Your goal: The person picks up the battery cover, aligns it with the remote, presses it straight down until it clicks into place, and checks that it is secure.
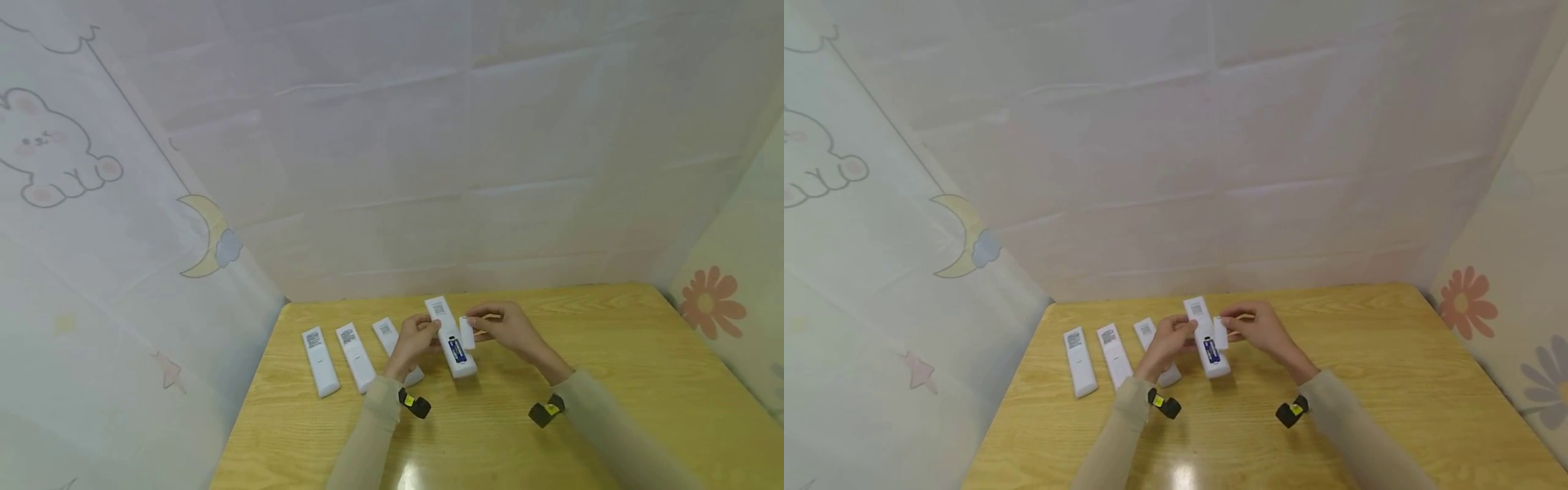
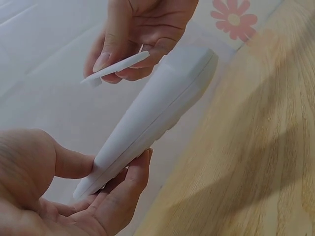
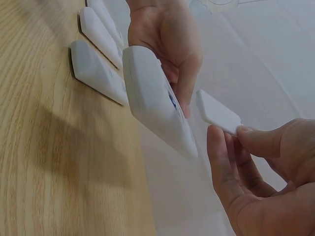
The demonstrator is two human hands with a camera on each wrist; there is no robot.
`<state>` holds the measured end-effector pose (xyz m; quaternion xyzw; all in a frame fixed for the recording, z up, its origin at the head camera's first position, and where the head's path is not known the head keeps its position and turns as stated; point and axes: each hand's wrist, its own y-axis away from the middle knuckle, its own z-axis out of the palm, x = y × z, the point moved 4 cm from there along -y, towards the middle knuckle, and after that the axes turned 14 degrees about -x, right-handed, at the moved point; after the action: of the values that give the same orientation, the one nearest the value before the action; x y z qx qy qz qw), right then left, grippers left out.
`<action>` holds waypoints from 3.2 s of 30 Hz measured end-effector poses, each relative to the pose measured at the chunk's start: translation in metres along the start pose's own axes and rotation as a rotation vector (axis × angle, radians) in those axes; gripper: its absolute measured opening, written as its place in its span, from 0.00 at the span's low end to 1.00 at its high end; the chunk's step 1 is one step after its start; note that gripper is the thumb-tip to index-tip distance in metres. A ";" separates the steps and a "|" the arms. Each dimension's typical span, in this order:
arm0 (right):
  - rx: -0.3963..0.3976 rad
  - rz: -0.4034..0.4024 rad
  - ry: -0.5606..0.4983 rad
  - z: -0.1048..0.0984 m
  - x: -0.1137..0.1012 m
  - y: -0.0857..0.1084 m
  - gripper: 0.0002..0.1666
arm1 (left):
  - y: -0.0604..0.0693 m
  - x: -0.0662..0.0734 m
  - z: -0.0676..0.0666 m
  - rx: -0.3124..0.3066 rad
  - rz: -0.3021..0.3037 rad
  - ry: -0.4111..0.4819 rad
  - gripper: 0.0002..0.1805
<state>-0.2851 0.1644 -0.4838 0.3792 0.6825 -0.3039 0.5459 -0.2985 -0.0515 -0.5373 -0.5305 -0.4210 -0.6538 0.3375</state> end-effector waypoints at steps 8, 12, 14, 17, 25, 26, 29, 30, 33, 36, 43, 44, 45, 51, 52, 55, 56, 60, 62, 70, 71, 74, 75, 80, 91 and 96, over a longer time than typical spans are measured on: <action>-0.051 -0.005 -0.005 0.008 0.000 -0.001 0.16 | -0.002 0.002 0.004 -0.005 0.018 0.022 0.27; -0.075 -0.003 -0.002 0.012 0.001 -0.001 0.15 | -0.002 0.002 0.005 0.000 0.014 0.017 0.26; -0.077 0.002 -0.004 0.013 0.001 -0.001 0.15 | -0.002 0.002 0.005 -0.002 0.015 0.014 0.27; -0.082 0.006 -0.002 0.014 0.003 -0.002 0.14 | -0.002 0.003 0.005 -0.008 0.019 0.019 0.28; -0.097 0.004 0.022 0.015 0.002 -0.003 0.15 | -0.002 0.003 0.004 -0.016 0.028 0.035 0.28; -0.096 0.001 0.025 0.015 0.002 -0.003 0.15 | -0.003 0.003 0.004 -0.017 0.029 0.036 0.28; -0.103 -0.006 0.040 0.016 0.001 -0.003 0.14 | -0.003 0.002 0.004 -0.011 0.029 0.036 0.28; -0.104 -0.005 0.052 0.016 0.001 -0.003 0.14 | -0.003 0.002 0.004 -0.009 0.031 0.029 0.28; -0.111 -0.005 0.087 0.016 0.001 -0.003 0.13 | -0.003 0.002 0.004 0.001 0.025 0.026 0.27; -0.114 -0.001 0.128 0.016 0.002 -0.002 0.12 | -0.003 0.002 0.004 -0.004 0.027 0.016 0.27; -0.101 0.012 0.230 0.015 0.002 -0.003 0.11 | -0.003 0.003 0.006 -0.016 0.023 0.021 0.29; -0.099 0.016 0.238 0.015 0.002 -0.003 0.11 | -0.003 0.003 0.006 -0.017 0.021 0.021 0.29; -0.098 0.018 0.243 0.015 0.002 -0.003 0.11 | -0.003 0.003 0.006 -0.017 0.019 0.023 0.29; -0.096 0.020 0.277 0.015 0.003 -0.004 0.11 | -0.002 0.006 0.007 -0.010 0.036 0.009 0.28; -0.095 0.023 0.283 0.015 0.003 -0.003 0.11 | -0.002 0.006 0.007 -0.009 0.039 0.007 0.28; -0.094 0.031 0.289 0.016 0.005 -0.003 0.11 | -0.002 0.006 0.007 -0.007 0.036 0.011 0.29; -0.099 0.027 0.294 0.017 0.005 -0.003 0.11 | -0.002 0.006 0.007 -0.008 0.033 0.013 0.29; -0.107 0.022 0.295 0.018 0.007 -0.003 0.11 | -0.002 0.006 0.007 -0.010 0.029 0.013 0.29; -0.112 0.014 0.294 0.019 0.007 -0.003 0.12 | -0.001 0.007 0.006 -0.010 0.030 0.012 0.29; -0.113 0.029 0.256 0.022 0.005 -0.002 0.19 | 0.000 0.009 0.003 -0.006 0.033 0.017 0.28; -0.112 0.032 0.249 0.023 0.005 -0.002 0.21 | 0.000 0.009 0.003 -0.005 0.034 0.011 0.28; -0.102 0.042 0.226 0.024 0.007 -0.003 0.25 | 0.000 0.010 0.002 0.003 0.037 0.013 0.29; -0.097 0.044 0.217 0.025 0.008 -0.004 0.27 | 0.000 0.010 0.002 0.003 0.039 0.013 0.29; -0.072 0.072 0.154 0.028 0.012 -0.003 0.34 | 0.002 0.011 0.002 -0.003 0.042 0.027 0.28; -0.099 0.189 -0.027 0.038 0.023 0.001 0.36 | 0.005 0.013 0.000 -0.021 0.055 0.018 0.29; -0.132 0.201 -0.103 0.040 0.028 0.000 0.35 | 0.006 0.014 0.000 -0.022 0.061 0.011 0.29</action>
<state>-0.2679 0.1359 -0.5197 0.3928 0.6306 -0.2214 0.6317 -0.2966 -0.0541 -0.5227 -0.5431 -0.3954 -0.6508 0.3538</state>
